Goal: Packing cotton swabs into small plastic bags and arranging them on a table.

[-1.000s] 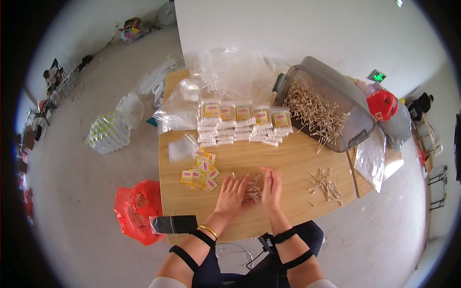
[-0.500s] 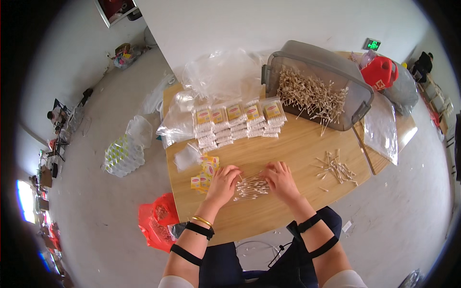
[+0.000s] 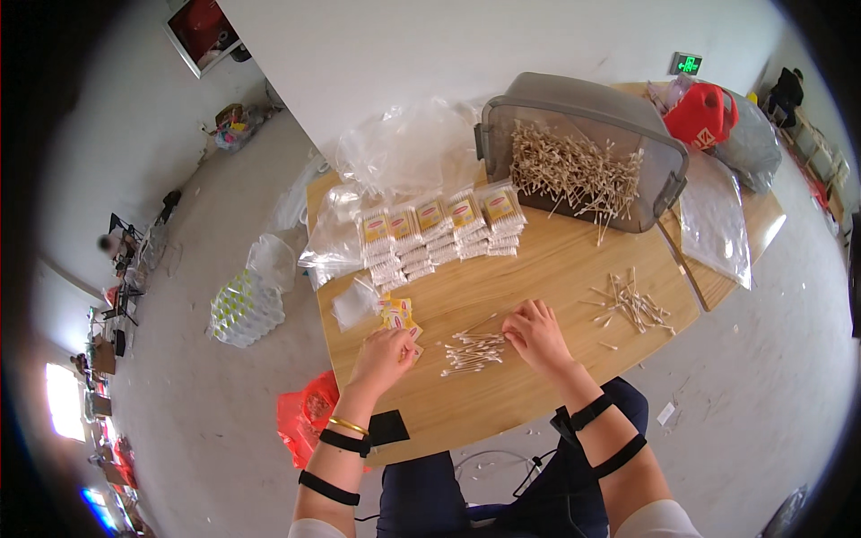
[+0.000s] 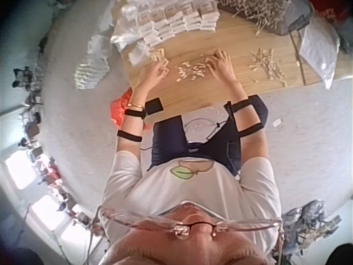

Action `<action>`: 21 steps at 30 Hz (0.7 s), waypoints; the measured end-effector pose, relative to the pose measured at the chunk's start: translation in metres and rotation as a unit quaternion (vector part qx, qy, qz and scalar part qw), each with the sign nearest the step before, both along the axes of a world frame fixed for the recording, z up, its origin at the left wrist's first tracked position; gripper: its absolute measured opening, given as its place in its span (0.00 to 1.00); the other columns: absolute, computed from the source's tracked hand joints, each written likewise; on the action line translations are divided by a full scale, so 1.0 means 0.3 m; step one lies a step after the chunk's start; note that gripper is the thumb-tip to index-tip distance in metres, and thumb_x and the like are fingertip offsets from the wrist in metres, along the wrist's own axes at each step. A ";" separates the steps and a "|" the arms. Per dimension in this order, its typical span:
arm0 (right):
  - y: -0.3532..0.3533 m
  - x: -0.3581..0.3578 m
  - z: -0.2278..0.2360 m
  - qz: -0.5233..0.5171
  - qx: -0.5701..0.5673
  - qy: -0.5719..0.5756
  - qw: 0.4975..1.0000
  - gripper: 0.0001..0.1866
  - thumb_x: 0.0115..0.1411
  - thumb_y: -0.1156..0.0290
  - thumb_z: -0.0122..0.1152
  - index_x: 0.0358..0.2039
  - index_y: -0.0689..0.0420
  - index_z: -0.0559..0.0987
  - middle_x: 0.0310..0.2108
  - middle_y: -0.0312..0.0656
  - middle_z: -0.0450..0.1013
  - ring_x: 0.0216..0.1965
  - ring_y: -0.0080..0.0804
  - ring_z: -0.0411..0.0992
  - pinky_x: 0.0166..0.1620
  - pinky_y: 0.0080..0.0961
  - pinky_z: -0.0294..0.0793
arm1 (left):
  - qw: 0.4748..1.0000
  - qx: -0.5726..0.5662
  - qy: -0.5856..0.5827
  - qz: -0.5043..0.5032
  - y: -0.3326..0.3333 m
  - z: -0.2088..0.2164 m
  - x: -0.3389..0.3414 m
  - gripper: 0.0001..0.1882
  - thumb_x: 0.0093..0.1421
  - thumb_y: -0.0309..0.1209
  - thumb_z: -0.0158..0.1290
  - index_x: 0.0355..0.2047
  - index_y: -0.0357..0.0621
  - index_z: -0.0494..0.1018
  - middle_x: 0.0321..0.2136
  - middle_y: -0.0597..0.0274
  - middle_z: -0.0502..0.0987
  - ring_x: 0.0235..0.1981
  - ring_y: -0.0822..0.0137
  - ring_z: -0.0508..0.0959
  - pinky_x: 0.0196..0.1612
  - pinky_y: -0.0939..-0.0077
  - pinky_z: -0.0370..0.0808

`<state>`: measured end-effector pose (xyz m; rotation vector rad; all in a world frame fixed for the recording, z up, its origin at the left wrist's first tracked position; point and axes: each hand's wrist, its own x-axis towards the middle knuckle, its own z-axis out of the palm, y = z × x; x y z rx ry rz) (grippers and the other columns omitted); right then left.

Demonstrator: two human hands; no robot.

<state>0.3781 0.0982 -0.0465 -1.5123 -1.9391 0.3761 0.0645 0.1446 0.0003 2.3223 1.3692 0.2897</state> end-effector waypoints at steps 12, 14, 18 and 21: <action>-0.034 -0.040 -0.016 -0.069 0.026 0.140 0.987 0.04 0.57 0.74 0.64 0.35 0.53 0.81 0.39 0.42 0.72 0.44 0.46 0.70 0.47 0.39 0.71 | 0.996 0.076 -0.051 0.017 0.033 -0.097 0.301 0.05 0.59 0.30 0.59 0.36 0.48 0.82 0.35 0.65 0.78 0.41 0.56 0.77 0.53 0.58 0.70; -0.044 -0.048 -0.014 -0.111 0.011 0.205 0.972 0.06 0.63 0.75 0.59 0.39 0.57 0.81 0.41 0.48 0.73 0.45 0.50 0.71 0.49 0.40 0.73 | 0.993 0.063 -0.096 0.013 -0.013 -0.109 0.279 0.20 0.57 0.33 0.61 0.50 0.47 0.76 0.47 0.59 0.76 0.52 0.53 0.74 0.57 0.58 0.69; -0.010 -0.142 -0.010 -0.107 0.019 0.244 0.964 0.09 0.67 0.74 0.53 0.44 0.59 0.80 0.46 0.52 0.73 0.50 0.53 0.71 0.53 0.40 0.72 | 0.987 0.127 -0.060 -0.080 -0.095 -0.111 0.263 0.40 0.56 0.38 0.64 0.65 0.40 0.61 0.59 0.49 0.68 0.63 0.47 0.66 0.69 0.55 0.61; 0.010 -0.244 -0.004 -0.057 -0.008 0.303 0.951 0.12 0.71 0.71 0.48 0.49 0.60 0.77 0.50 0.55 0.72 0.54 0.55 0.70 0.57 0.39 0.70 | 0.990 0.097 -0.038 -0.092 -0.111 -0.153 0.265 0.52 0.53 0.44 0.66 0.70 0.38 0.50 0.64 0.44 0.63 0.68 0.46 0.60 0.74 0.53 0.52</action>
